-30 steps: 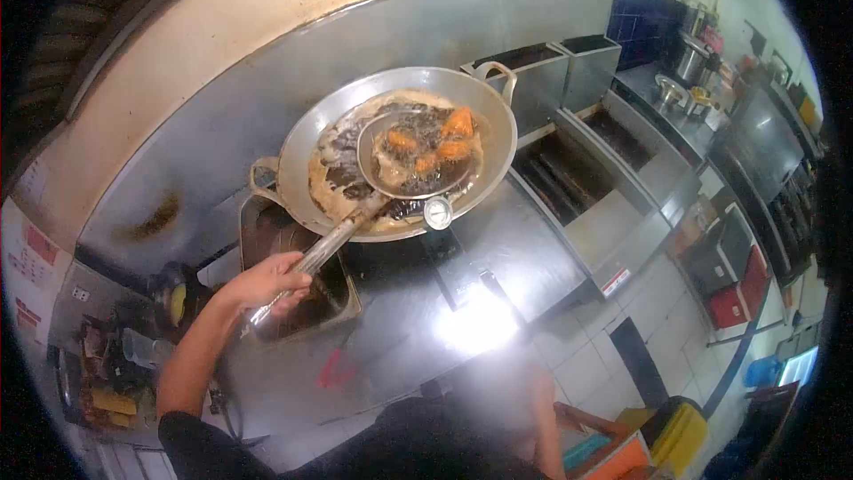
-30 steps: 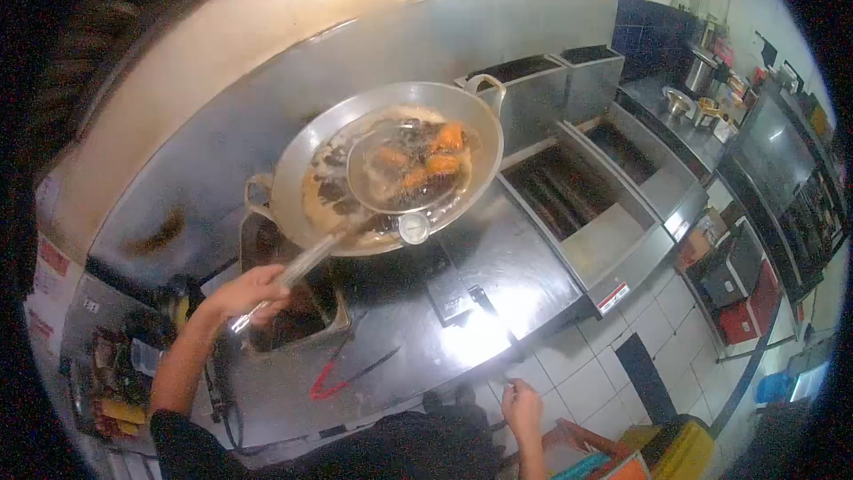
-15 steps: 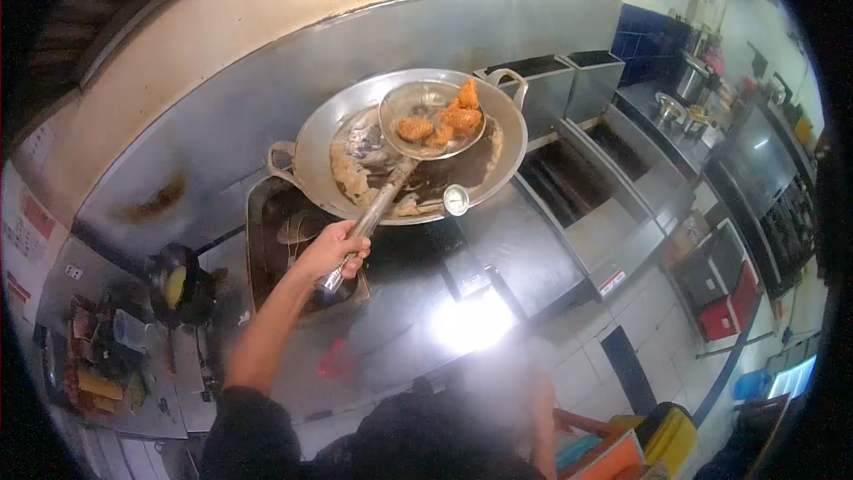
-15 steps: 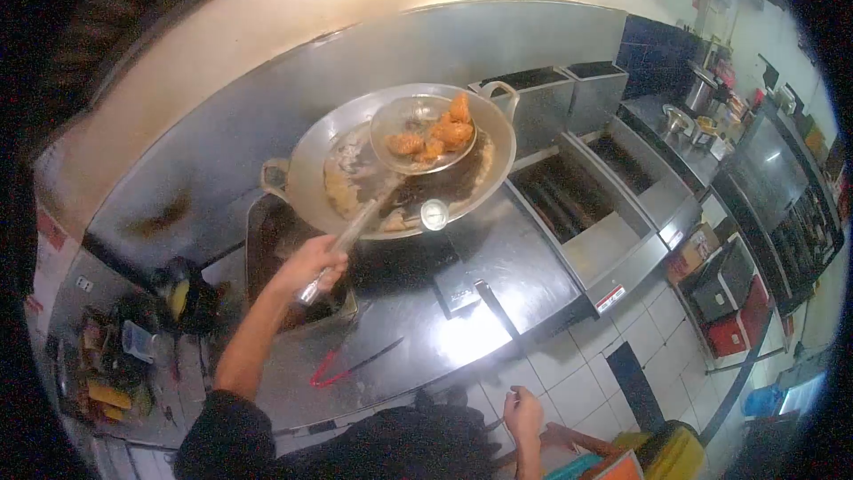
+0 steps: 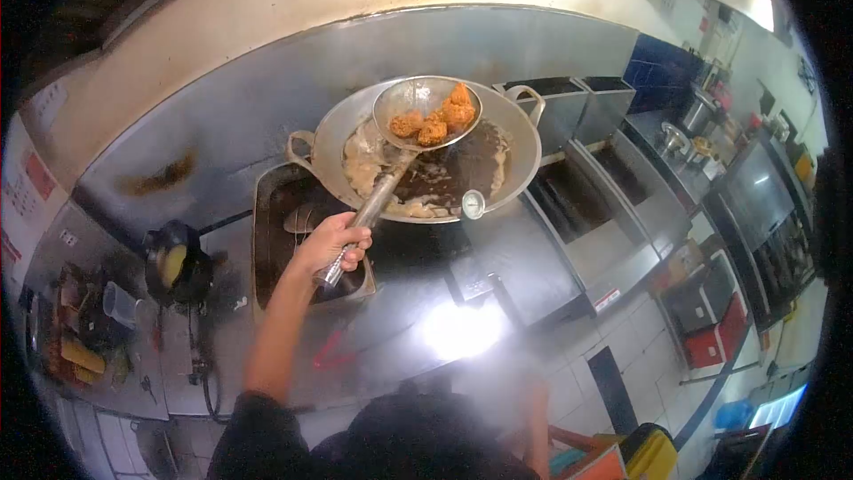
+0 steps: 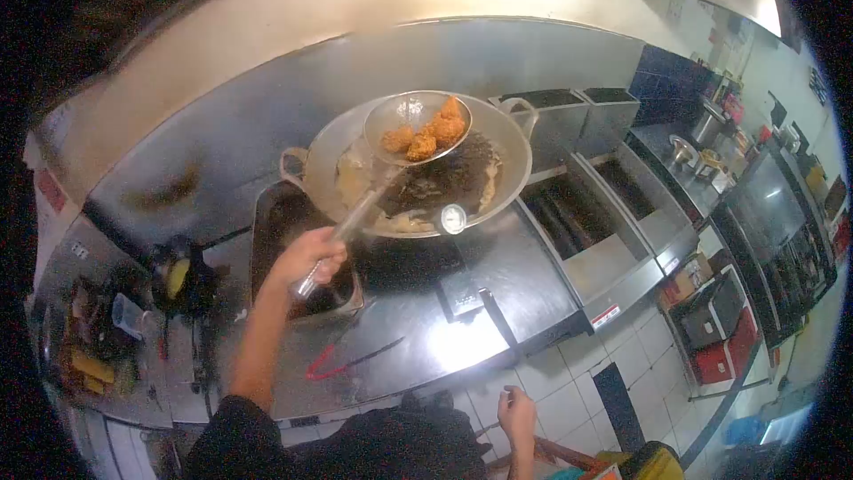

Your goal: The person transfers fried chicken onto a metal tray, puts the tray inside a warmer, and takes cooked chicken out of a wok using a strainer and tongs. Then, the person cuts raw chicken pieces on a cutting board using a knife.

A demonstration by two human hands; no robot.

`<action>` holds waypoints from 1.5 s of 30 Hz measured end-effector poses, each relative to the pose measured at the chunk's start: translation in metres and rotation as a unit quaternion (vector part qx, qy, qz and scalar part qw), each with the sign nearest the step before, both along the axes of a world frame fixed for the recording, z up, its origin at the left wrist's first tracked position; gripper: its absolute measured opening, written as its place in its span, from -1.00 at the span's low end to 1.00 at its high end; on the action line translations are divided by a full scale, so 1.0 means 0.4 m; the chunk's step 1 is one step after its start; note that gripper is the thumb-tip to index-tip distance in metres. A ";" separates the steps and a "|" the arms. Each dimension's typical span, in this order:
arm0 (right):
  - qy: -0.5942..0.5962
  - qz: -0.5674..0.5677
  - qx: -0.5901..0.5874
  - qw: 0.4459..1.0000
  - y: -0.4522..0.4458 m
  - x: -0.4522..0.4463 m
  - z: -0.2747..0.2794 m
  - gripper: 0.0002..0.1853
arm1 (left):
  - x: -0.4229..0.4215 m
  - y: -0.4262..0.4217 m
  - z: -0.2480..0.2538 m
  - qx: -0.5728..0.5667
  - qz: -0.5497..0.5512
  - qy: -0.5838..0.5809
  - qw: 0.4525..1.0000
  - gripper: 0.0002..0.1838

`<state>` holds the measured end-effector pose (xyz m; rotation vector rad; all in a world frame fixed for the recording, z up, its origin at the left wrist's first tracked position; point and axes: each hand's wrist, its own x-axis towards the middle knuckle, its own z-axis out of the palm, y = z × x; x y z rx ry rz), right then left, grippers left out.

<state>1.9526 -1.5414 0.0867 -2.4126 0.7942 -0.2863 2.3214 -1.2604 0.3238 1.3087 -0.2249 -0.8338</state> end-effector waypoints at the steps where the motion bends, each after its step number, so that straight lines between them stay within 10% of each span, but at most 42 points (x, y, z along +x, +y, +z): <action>1: 0.003 0.009 0.001 1.000 0.000 0.006 0.005 -0.76 | 0.001 0.013 0.000 -0.006 -0.008 0.011 1.000 -0.83; 25: 0.048 0.170 -0.030 0.984 0.054 0.190 -0.011 -0.77 | -0.087 0.157 0.020 0.076 0.096 -0.099 0.988 -0.77; 27: 0.022 0.180 0.035 0.983 0.097 0.184 0.026 -0.76 | -0.048 0.084 -0.014 -0.078 0.070 -0.039 0.994 -0.80; 39: -0.075 0.124 0.132 0.980 0.103 0.179 -0.008 -0.71 | -0.028 0.067 -0.012 -0.030 0.007 0.036 0.999 -0.86; 45: 0.003 0.101 0.127 0.987 0.127 0.179 0.165 -0.73 | 0.018 0.004 -0.031 0.017 0.005 -0.027 0.999 -0.84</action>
